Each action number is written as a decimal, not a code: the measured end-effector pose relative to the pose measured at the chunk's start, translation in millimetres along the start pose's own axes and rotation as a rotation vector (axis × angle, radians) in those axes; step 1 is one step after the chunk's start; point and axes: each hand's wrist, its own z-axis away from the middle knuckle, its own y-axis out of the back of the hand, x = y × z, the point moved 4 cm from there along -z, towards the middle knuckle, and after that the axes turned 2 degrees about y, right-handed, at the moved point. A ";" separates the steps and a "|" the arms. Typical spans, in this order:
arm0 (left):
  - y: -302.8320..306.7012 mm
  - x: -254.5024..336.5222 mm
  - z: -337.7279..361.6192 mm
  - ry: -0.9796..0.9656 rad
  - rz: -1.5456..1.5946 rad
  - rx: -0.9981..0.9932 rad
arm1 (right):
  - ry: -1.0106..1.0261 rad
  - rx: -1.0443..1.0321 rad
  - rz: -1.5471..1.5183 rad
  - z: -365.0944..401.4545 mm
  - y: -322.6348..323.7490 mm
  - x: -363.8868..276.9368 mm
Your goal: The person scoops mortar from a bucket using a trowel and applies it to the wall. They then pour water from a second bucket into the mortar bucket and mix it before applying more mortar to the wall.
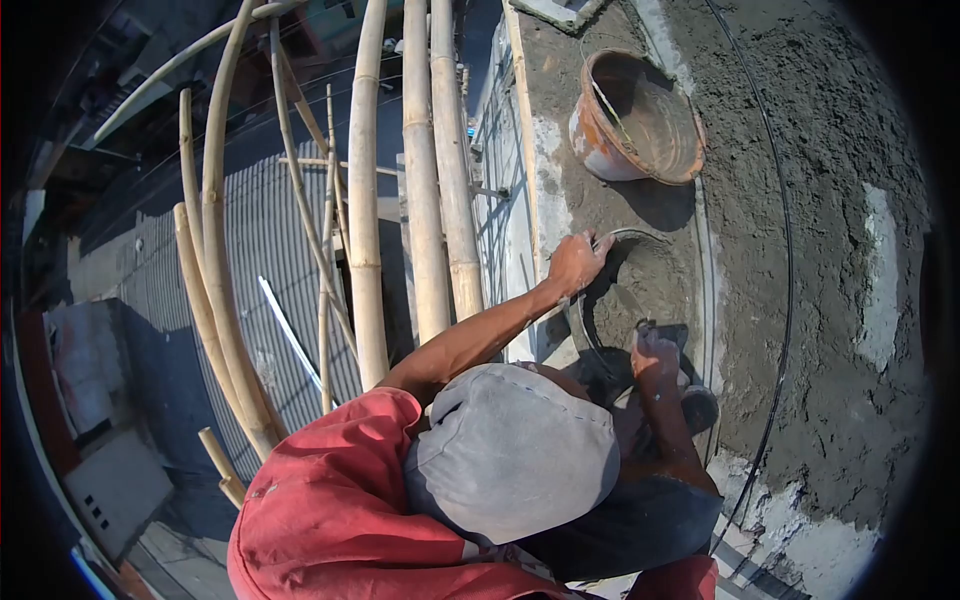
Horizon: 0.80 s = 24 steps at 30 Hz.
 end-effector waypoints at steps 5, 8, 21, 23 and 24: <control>3.6 16.8 29.9 -0.170 -0.022 0.005 | -0.155 -0.072 -0.203 70.6 70.8 22.4; -0.8 29.8 57.5 -0.284 -0.018 0.011 | -0.350 -0.102 -0.067 66.9 49.2 38.2; 0.1 15.0 82.0 -0.167 0.051 0.032 | -0.521 -0.558 -1.528 60.0 -35.9 -12.8; 4.2 6.5 75.1 -0.216 0.056 0.098 | -0.711 -0.756 -2.123 50.8 -15.0 -25.7; 5.5 4.2 74.7 -0.196 0.048 0.089 | -0.773 -0.744 -2.188 47.4 -10.2 -28.3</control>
